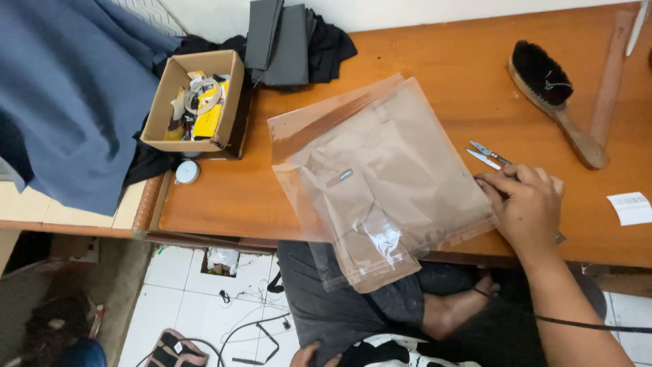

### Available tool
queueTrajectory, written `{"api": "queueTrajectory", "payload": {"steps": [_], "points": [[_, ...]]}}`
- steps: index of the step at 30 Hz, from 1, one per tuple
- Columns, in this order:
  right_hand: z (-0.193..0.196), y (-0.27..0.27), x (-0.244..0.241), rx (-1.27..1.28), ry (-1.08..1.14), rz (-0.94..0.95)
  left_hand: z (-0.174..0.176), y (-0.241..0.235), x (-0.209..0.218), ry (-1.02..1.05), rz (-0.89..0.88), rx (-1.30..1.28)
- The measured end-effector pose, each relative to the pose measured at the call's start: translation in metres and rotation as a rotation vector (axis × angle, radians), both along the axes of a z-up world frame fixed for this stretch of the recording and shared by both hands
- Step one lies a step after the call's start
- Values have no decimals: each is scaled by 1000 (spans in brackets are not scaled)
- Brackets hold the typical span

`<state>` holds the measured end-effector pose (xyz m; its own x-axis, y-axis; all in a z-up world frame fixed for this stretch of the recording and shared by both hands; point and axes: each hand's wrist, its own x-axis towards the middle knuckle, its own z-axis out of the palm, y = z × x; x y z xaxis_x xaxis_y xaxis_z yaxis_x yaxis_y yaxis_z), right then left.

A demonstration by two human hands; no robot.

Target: The person handles a beige shirt inside a clear plastic bag, removes a small white label, and writes on it with a white pen. They then place the label onto a black tag attached to the shirt.

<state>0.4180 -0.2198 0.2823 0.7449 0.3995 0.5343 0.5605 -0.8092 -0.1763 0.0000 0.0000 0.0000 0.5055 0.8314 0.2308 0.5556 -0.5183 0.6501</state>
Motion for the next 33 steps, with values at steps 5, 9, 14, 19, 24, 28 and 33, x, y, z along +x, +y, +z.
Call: {"api": "queueTrajectory", "payload": {"steps": [5,9,14,19,24,28,33], "points": [[-8,-4,-1,2,4,33,170,-14,81,0,-972,453],[-15,-7,4,16,10,47,167,-25,91,34,-1050,459],[-24,-10,6,17,1,53,167,-6,57,16,-1289,160],[-23,-11,4,35,18,70,175,-5,51,351,-1385,10],[-24,-12,6,29,-4,75,166,-34,71,36,-1032,467],[-27,-14,7,17,6,70,201,-41,65,88,-1017,651],[-18,-11,3,65,62,56,162,-39,65,124,-1008,659]]}}
